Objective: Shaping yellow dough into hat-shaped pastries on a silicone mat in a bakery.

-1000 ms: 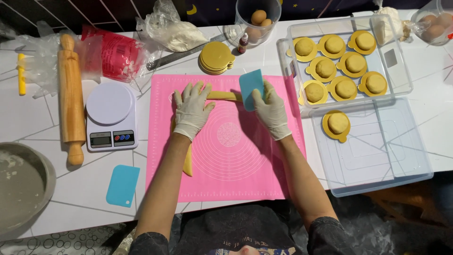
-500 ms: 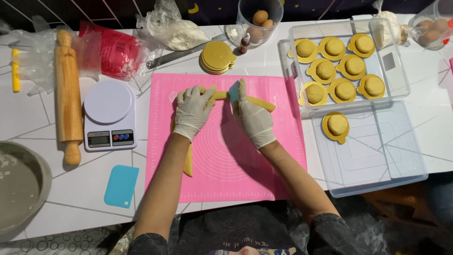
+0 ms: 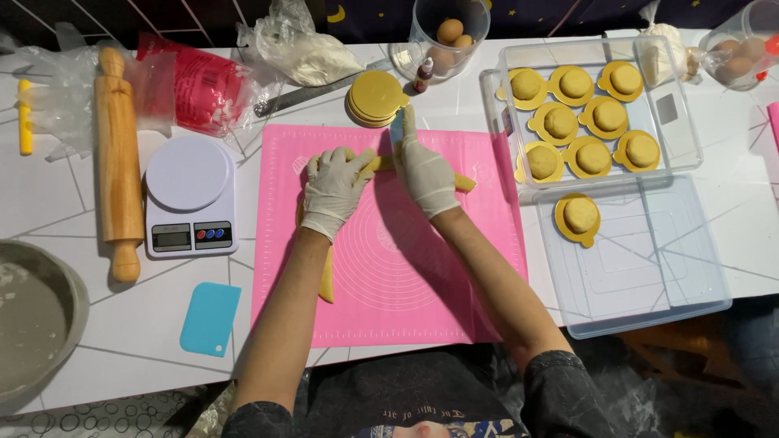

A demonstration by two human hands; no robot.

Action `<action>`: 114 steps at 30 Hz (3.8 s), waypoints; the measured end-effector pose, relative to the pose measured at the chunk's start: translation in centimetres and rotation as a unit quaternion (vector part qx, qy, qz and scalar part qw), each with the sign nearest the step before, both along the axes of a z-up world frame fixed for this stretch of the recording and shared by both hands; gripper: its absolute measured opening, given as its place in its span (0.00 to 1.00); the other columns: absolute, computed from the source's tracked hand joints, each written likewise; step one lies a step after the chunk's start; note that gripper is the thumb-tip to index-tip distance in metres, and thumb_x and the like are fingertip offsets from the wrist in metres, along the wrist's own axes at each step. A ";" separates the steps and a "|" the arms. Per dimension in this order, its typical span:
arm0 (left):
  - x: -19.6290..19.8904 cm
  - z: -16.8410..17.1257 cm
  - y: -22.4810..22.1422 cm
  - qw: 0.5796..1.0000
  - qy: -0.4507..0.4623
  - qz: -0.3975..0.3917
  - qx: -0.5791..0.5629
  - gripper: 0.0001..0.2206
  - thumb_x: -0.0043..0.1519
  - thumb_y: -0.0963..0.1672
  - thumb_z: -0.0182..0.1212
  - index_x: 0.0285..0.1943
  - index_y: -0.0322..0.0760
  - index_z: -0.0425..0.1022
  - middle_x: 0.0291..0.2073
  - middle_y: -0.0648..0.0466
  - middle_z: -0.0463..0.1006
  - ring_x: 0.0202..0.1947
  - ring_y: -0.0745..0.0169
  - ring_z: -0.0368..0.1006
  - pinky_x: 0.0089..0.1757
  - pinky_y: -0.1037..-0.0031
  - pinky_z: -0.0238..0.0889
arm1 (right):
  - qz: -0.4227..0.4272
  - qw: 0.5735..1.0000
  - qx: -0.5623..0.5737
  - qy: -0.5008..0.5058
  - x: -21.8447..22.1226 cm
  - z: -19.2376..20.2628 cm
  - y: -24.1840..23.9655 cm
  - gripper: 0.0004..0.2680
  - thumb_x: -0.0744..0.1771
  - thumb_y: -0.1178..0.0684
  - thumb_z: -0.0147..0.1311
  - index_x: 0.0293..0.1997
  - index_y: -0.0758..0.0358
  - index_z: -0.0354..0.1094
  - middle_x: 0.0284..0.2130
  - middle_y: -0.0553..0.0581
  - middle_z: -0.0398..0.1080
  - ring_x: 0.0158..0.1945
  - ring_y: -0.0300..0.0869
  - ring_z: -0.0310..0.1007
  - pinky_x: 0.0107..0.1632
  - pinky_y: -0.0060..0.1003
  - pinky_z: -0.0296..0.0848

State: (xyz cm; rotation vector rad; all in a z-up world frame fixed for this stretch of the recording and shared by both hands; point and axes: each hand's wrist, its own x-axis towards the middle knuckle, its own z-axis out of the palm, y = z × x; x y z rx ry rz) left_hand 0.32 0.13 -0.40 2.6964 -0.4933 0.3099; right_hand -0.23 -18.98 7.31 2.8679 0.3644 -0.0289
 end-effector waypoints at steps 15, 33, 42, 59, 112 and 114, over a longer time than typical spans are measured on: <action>-2.9 5.5 -3.1 0.929 0.060 -0.106 -0.349 0.09 0.58 0.46 0.72 0.45 0.51 0.78 0.37 0.59 0.79 0.44 0.58 0.79 0.52 0.67 0.68 | -0.141 0.517 0.838 -0.102 0.9 -7.8 -12.1 0.23 0.70 0.62 0.50 0.76 0.62 0.45 0.57 0.66 0.69 0.57 0.50 0.73 0.54 0.47 0.80; 5.1 -4.3 -8.6 0.985 0.019 -0.150 0.088 0.15 0.63 0.55 0.56 0.58 0.63 0.66 0.53 0.66 0.64 0.59 0.61 0.59 0.54 0.60 0.53 | -0.142 0.383 0.908 -0.090 0.3 -8.2 -12.4 0.25 0.69 0.61 0.56 0.75 0.62 0.46 0.53 0.61 0.71 0.54 0.46 0.76 0.53 0.48 0.81; 4.4 -1.2 -6.9 0.981 0.042 -0.131 0.134 0.15 0.63 0.56 0.57 0.52 0.57 0.63 0.45 0.64 0.64 0.53 0.61 0.63 0.52 0.60 0.57 | -0.126 0.405 0.901 -0.088 -0.3 -7.2 -12.0 0.25 0.70 0.61 0.54 0.75 0.63 0.44 0.57 0.62 0.69 0.57 0.48 0.74 0.56 0.50 0.80; -2.7 -0.6 -2.6 0.995 -0.002 -0.094 0.038 0.16 0.61 0.57 0.61 0.53 0.59 0.71 0.42 0.63 0.68 0.48 0.61 0.70 0.47 0.62 0.64 | -0.178 0.854 0.484 0.066 -7.0 3.8 -5.7 0.25 0.69 0.42 0.49 0.76 0.32 0.43 0.63 0.52 0.67 0.63 0.54 0.67 0.69 0.47 0.61; -15.4 -1.9 19.6 0.935 -0.051 0.312 0.158 0.15 0.74 0.47 0.52 0.69 0.45 0.70 0.67 0.49 0.72 0.68 0.45 0.66 0.63 0.34 0.40 | -0.093 0.563 0.821 0.015 -5.7 -8.1 -5.6 0.23 0.71 0.59 0.52 0.76 0.61 0.46 0.69 0.58 0.57 0.66 0.48 0.65 0.63 0.42 0.72; -15.1 -0.9 18.7 0.933 -0.070 0.307 0.173 0.15 0.73 0.48 0.57 0.67 0.47 0.73 0.65 0.50 0.74 0.67 0.47 0.67 0.63 0.35 0.40 | -0.094 0.563 0.821 0.011 -5.7 -8.3 -5.7 0.24 0.70 0.59 0.52 0.76 0.61 0.46 0.70 0.57 0.57 0.67 0.49 0.65 0.63 0.42 0.72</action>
